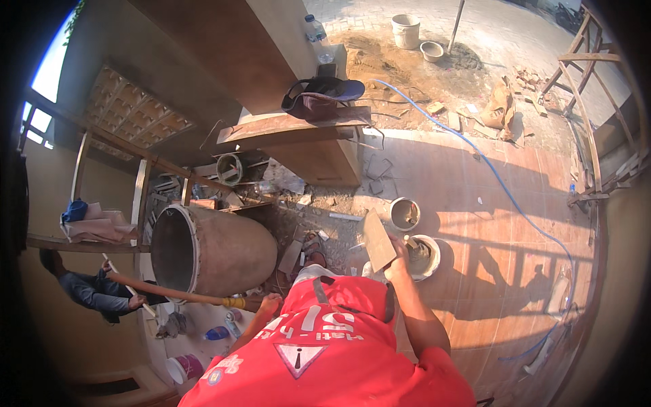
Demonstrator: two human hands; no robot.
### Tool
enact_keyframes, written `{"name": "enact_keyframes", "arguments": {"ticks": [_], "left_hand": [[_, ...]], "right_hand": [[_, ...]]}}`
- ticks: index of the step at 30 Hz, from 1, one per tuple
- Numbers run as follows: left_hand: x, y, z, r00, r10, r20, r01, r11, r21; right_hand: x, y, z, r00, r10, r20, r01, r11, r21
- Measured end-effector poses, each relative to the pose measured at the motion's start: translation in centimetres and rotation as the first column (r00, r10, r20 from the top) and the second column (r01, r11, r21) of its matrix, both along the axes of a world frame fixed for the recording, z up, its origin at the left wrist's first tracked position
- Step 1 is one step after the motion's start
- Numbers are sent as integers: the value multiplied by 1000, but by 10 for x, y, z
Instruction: The person smooths the surface of a large concrete structure using a trowel and a sponge. They repeatedly apply and wipe the surface, occasionally dipping the sponge into a bucket of water.
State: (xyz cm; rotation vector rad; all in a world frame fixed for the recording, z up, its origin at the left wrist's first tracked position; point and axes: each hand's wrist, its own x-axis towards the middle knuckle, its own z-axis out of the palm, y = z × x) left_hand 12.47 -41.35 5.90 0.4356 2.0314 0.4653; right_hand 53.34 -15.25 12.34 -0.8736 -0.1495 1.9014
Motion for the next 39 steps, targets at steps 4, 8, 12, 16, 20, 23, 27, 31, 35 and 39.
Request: {"name": "enact_keyframes", "arguments": {"ticks": [4, 8, 12, 16, 20, 23, 27, 31, 35, 39], "left_hand": [[-2, 5, 13, 988, 110, 105, -111, 994, 3], [17, 27, 36, 977, 187, 106, -190, 981, 27], [30, 17, 18, 965, 231, 126, -242, 967, 77], [47, -10, -7, 943, 294, 155, -304, 951, 48], [72, -30, -20, 866, 444, 231, -443, 895, -60], [70, -44, -37, 838, 479, 262, -485, 873, -46], [79, -28, -37, 817, 549, 178, -565, 823, 55], [84, -15, -46, 744, 631, 222, -660, 745, 94], [87, -17, -77, 823, 545, 161, -564, 816, 125], [94, -38, -124, 910, 413, 17, -414, 908, 60]], "right_hand": [[3, 5, -4, 999, -28, 34, 30, 997, -65], [-6, 16, -12, 998, -29, 50, 34, 994, -102], [-20, 24, -13, 999, 36, 35, -34, 998, -57], [-31, 28, -5, 991, 130, 41, -129, 991, -30], [-32, 30, 26, 961, 268, 73, -271, 963, 20], [-32, 34, 15, 956, 276, 96, -272, 961, -54], [-37, 50, 8, 930, 352, 106, -346, 936, -67], [-54, 69, 14, 887, 442, 134, -441, 897, -42], [-78, 84, 18, 862, 484, 148, -491, 871, 7], [-95, 89, 36, 827, 536, 172, -546, 838, 14]]}}
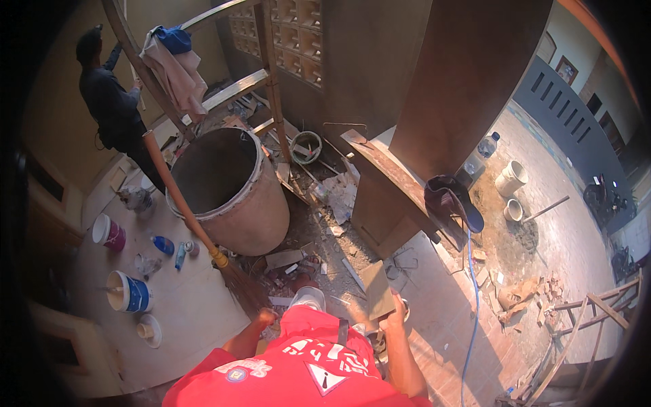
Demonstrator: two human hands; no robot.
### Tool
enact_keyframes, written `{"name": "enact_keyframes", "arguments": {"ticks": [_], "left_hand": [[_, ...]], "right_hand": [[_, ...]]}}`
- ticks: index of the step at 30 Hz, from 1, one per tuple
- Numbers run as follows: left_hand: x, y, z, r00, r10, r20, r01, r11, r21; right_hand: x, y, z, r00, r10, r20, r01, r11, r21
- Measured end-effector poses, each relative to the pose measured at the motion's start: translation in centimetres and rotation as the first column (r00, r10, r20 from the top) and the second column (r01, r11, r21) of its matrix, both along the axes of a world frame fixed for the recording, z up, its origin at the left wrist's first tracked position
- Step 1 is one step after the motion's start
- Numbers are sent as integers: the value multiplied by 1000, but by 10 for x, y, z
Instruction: The person smooths the surface of a large concrete structure using a trowel and a sponge. They repeatedly apply and wipe the surface, occasionally dipping the sponge into a bucket of water.
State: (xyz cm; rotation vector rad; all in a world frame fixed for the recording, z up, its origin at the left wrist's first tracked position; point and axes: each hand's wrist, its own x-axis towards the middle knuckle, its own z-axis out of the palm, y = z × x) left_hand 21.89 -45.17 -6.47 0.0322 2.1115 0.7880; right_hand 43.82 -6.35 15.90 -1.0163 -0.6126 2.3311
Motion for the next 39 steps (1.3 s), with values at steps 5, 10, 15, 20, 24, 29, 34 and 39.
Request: {"name": "enact_keyframes", "arguments": {"ticks": [5, 10, 15, 20, 24, 29, 34, 39], "left_hand": [[9, 19, 20, 999, -36, 27, 40, 985, -166], [-14, 7, -10, 999, -21, -24, 20, 998, -57], [-38, 28, 30, 981, 180, 70, -177, 983, -51], [-49, 6, 14, 976, -217, -9, 217, 975, 53], [-67, 21, 47, 699, -707, -105, 701, 707, -91], [-69, 25, 96, 562, -819, -115, 822, 569, -35], [-106, 50, 116, 923, -70, 378, 73, 997, 5], [-103, 89, 144, 986, -57, 155, 60, 998, -16]], "right_hand": [[-5, 14, -9, 999, 35, 12, -35, 999, 6], [7, 10, -17, 999, 5, -50, -5, 1000, -2], [9, -9, 5, 993, -77, -94, 77, 997, -8], [30, -29, 27, 973, -226, -43, 225, 974, -24], [62, -40, 2, 940, -340, 10, 340, 940, -4], [104, -63, -19, 858, -510, 56, 511, 859, -15], [137, -85, -31, 734, -665, 134, 677, 732, -75], [151, -93, -35, 690, -716, 102, 723, 688, -57]]}}
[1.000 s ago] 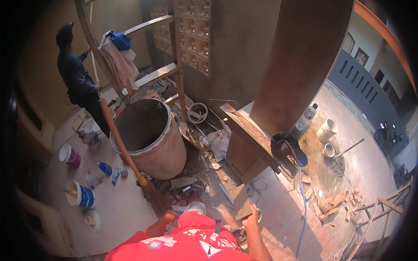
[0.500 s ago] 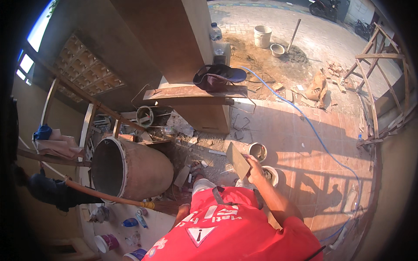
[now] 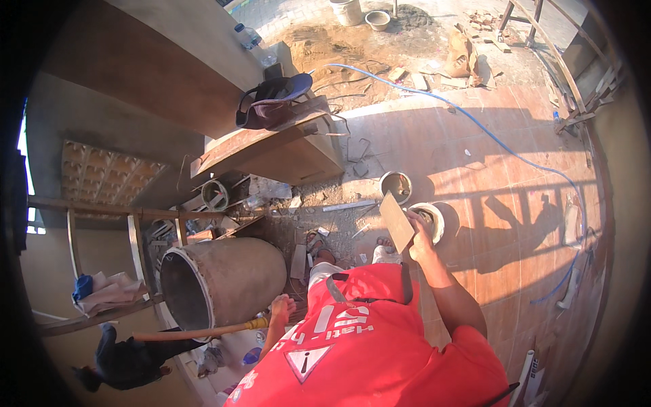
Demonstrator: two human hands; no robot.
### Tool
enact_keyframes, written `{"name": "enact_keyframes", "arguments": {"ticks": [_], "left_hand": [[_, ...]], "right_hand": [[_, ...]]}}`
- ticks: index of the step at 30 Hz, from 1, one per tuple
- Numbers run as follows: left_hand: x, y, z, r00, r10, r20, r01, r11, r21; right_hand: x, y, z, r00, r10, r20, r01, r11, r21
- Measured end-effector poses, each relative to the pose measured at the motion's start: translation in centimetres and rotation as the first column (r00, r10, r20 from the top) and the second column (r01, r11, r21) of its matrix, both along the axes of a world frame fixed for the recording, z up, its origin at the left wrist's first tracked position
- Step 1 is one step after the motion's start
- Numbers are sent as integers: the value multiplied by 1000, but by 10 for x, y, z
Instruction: The person smooths the surface of a large concrete structure using a trowel and a sponge. They repeatedly apply and wipe the surface, occasionally dipping the sponge into a bucket of water.
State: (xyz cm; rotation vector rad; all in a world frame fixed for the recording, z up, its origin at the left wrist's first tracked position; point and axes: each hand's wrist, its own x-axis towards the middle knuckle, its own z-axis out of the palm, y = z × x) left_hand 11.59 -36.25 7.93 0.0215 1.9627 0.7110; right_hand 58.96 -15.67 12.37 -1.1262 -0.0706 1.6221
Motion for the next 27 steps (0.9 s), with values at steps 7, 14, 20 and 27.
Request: {"name": "enact_keyframes", "arguments": {"ticks": [7, 14, 20, 27], "left_hand": [[10, 10, -4, 995, -88, 50, 89, 996, -13], [-3, -25, -34, 963, -187, 192, 194, 981, -22], [28, -15, -5, 983, -79, 166, 87, 995, -41], [32, 11, -12, 994, -42, 98, 46, 998, -39]], "right_hand": [[-8, 10, 8, 997, 66, -33, -65, 998, 13], [-9, 24, 4, 995, 76, -61, -74, 997, 31], [3, 29, -3, 997, 36, -64, -33, 999, 34], [13, 31, -4, 999, 29, -41, -29, 1000, 13]]}}
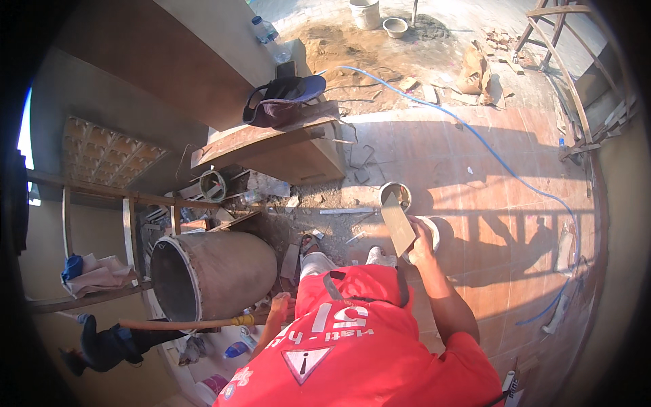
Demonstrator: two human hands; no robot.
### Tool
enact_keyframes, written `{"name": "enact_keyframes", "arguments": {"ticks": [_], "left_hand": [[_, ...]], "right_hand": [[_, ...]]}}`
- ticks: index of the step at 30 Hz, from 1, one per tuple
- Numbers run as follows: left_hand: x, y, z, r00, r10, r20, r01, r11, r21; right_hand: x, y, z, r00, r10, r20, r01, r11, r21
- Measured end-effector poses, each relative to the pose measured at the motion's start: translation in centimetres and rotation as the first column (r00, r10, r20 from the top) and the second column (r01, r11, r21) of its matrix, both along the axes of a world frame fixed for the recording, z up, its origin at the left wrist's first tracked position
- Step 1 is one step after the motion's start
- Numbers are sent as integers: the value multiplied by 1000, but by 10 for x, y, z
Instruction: The person smooths the surface of a large concrete structure using a trowel and a sponge. They repeatedly apply and wipe the surface, occasionally dipping the sponge into a bucket of water.
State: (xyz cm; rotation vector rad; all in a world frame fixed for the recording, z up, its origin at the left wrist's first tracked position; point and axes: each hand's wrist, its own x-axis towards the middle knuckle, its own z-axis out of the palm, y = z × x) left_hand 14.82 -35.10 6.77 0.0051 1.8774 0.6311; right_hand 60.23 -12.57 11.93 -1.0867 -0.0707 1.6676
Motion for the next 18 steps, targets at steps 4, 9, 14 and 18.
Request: {"name": "enact_keyframes", "arguments": {"ticks": [4, 9, 14, 18], "left_hand": [[7, -2, -22, 1000, 1, 2, -1, 999, 49], [7, -4, -27, 993, -95, 76, 93, 995, 38], [-7, 8, -26, 989, -83, 122, 94, 991, -90], [-31, 42, -25, 985, -161, 55, 169, 963, -210]], "right_hand": [[-2, 4, 8, 1000, 14, 22, -14, 1000, -6], [-9, 16, 14, 997, 64, 53, -65, 997, 28], [-24, 25, 19, 1000, -13, 1, 13, 998, -58], [-34, 24, 29, 998, -41, 37, 44, 995, -91]]}}
